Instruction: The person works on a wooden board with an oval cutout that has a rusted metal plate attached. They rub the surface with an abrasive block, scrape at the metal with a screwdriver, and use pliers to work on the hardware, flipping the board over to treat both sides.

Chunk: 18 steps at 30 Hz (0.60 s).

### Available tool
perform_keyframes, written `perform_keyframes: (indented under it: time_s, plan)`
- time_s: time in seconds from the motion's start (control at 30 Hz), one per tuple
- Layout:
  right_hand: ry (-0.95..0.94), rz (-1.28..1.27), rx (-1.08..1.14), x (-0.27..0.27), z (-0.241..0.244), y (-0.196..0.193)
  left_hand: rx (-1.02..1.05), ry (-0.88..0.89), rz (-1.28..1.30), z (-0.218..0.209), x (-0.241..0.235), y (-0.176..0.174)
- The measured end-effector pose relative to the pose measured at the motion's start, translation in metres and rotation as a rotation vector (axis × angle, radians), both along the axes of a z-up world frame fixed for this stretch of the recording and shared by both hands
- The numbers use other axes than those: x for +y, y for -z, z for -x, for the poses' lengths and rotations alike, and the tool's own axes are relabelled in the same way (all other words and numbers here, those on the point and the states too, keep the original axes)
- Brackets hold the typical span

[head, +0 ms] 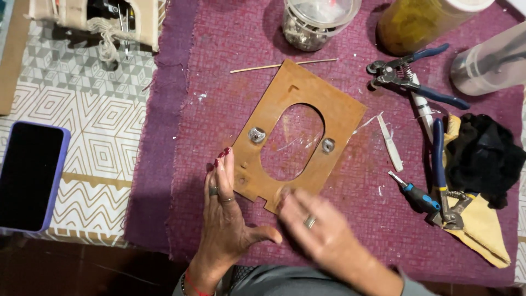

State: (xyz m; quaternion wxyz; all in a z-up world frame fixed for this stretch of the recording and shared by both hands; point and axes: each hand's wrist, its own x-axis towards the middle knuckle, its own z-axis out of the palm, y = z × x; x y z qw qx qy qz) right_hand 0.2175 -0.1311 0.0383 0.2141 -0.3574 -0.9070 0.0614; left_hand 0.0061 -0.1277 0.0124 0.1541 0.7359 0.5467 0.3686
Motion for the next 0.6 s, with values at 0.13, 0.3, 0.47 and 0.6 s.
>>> perform_keyframes:
  time_s: [0.13, 0.3, 0.47, 0.6]
  plan:
    - [-0.095, 0.041, 0.027, -0.007, -0.015, 0.020, 0.013, 0.003, 0.033, 0.000, -0.001, -0.002]
    - [0.187, -0.056, -0.035, 0.018, -0.028, 0.024, -0.004, 0.002, 0.043, 0.000, 0.000, -0.008]
    - [-0.077, 0.051, 0.052, -0.011, -0.010, 0.006, -0.007, 0.018, 0.061, 0.001, 0.002, -0.008]
    - [0.091, -0.061, 0.022, 0.015, -0.041, 0.035, -0.004, 0.016, 0.079, 0.003, 0.001, -0.006]
